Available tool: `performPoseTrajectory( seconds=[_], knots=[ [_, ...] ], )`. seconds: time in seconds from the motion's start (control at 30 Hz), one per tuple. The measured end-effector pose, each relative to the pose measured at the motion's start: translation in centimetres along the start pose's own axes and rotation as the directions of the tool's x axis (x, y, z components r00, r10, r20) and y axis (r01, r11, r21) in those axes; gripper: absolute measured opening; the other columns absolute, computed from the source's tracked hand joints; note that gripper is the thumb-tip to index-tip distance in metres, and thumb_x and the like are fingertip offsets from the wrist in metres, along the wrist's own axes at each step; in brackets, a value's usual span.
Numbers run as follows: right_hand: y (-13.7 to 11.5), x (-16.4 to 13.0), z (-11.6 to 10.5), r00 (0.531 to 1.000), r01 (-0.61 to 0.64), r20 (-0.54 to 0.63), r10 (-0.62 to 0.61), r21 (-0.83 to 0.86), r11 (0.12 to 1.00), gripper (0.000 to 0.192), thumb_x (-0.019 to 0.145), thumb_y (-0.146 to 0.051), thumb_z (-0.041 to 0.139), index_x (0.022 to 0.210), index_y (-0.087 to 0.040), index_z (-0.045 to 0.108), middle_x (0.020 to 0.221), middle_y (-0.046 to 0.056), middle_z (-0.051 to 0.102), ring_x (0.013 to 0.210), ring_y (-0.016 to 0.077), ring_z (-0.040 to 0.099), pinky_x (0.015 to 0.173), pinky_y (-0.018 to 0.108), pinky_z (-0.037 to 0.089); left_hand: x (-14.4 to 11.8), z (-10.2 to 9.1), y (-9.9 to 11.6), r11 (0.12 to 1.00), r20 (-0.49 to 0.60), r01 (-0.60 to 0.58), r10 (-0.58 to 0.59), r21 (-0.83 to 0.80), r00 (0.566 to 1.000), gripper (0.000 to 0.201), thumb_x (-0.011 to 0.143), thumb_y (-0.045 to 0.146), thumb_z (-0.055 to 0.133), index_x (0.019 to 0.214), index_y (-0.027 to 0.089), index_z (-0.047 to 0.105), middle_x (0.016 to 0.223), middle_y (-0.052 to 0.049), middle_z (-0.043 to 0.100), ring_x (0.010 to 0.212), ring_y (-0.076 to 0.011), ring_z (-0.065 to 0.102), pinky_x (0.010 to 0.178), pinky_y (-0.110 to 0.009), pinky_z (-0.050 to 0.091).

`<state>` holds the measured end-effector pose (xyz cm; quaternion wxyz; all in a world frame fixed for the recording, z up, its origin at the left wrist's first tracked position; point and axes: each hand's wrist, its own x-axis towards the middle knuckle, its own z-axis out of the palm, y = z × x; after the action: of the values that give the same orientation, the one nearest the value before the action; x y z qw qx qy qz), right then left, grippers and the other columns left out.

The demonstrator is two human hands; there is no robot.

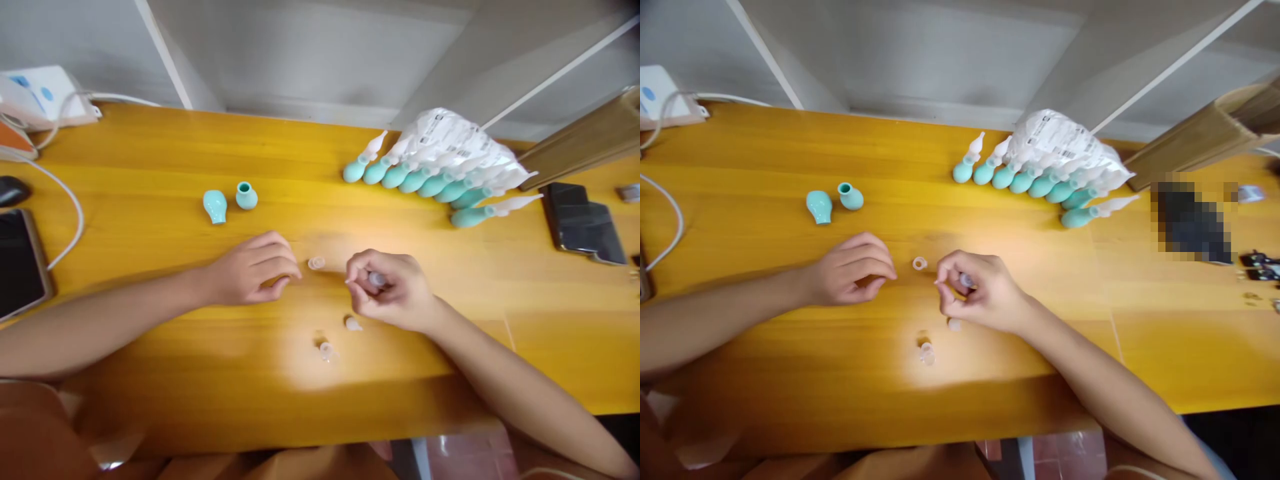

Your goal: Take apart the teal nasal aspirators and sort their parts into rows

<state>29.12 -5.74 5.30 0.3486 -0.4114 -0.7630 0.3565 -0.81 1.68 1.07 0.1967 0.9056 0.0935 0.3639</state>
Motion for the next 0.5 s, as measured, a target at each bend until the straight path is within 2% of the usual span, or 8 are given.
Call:
performPoseTrajectory(
  seconds=[0.07, 0.13, 0.23, 0.33, 0.4, 0.5],
  knots=[
    [-0.8, 1.4, 1.7, 0.998, -0.054, 0.055, 0.045, 0.182, 0.982, 0.013, 0.089, -0.012, 0.072, 0.095, -0.021, 0.065, 0.063, -0.013, 0.045, 0.05, 0.0049, 0.034, 0.05, 0.019, 0.034, -0.3, 0.1, -0.1, 1.0, -0.031, -0.011, 0.011, 0.007, 0.999, 0.023, 0.103, 0.016, 0.071, 0.125, 0.024, 0.068, 0.103, -0.006, 0.082, 0.096, -0.0223, 0.076, 0.09, -0.038, 0.065],
    [-1.5, 2.4, 3.5, 0.981, -0.187, 0.117, 0.154, 0.37, 0.91, 0.011, 0.088, -0.014, 0.072, 0.093, -0.02, 0.064, 0.061, -0.014, 0.041, 0.049, 0.0044, 0.03, 0.049, 0.019, 0.029, -0.4, 0.1, -0.3, 1.0, -0.05, -0.012, 0.012, -0.006, 0.999, 0.025, 0.105, 0.023, 0.073, 0.13, 0.024, 0.066, 0.104, -0.007, 0.083, 0.095, -0.0222, 0.077, 0.088, -0.038, 0.065],
    [-1.8, 3.0, 5.7, 0.913, -0.403, 0.213, 0.349, 0.608, 0.683, 0.014, 0.091, -0.023, 0.077, 0.089, -0.02, 0.064, 0.061, -0.013, 0.042, 0.048, 0.004, 0.028, 0.046, 0.02, 0.024, -0.3, 0.1, -0.3, 0.998, -0.076, -0.003, -0.001, -0.057, 0.997, 0.025, 0.108, 0.032, 0.074, 0.13, 0.023, 0.065, 0.103, -0.007, 0.083, 0.093, -0.0212, 0.078, 0.085, -0.036, 0.064],
    [-1.3, 3.0, 7.0, 0.856, -0.495, 0.325, 0.401, 0.737, 0.459, 0.025, 0.092, -0.035, 0.086, 0.092, -0.019, 0.067, 0.06, -0.013, 0.044, 0.045, 0.0034, 0.026, 0.042, 0.02, 0.023, 0.0, 0.0, -0.2, 0.995, -0.107, 0.01, -0.021, -0.102, 0.994, 0.021, 0.109, 0.034, 0.076, 0.125, 0.023, 0.067, 0.099, -0.006, 0.082, 0.087, -0.0194, 0.077, 0.082, -0.034, 0.063],
    [-0.7, 2.9, 7.3, 0.848, -0.51, 0.359, 0.391, 0.756, 0.412, 0.032, 0.091, -0.041, 0.091, 0.096, -0.019, 0.069, 0.06, -0.013, 0.043, 0.045, 0.0032, 0.025, 0.042, 0.02, 0.023, 0.2, 0.0, -0.1, 0.993, -0.126, 0.011, -0.026, -0.119, 0.992, 0.018, 0.108, 0.032, 0.078, 0.121, 0.023, 0.069, 0.096, -0.006, 0.082, 0.084, -0.0187, 0.077, 0.079, -0.032, 0.063],
    [0.0, 2.9, 7.4, 0.861, -0.492, 0.344, 0.375, 0.751, 0.441, 0.039, 0.09, -0.049, 0.094, 0.096, -0.019, 0.069, 0.062, -0.012, 0.046, 0.045, 0.0033, 0.028, 0.041, 0.02, 0.023, 0.4, -0.2, 0.0, 0.992, -0.135, 0.023, -0.039, -0.122, 0.99, 0.017, 0.104, 0.03, 0.082, 0.116, 0.023, 0.072, 0.093, -0.006, 0.081, 0.08, -0.0189, 0.076, 0.075, -0.031, 0.063]
  ],
)
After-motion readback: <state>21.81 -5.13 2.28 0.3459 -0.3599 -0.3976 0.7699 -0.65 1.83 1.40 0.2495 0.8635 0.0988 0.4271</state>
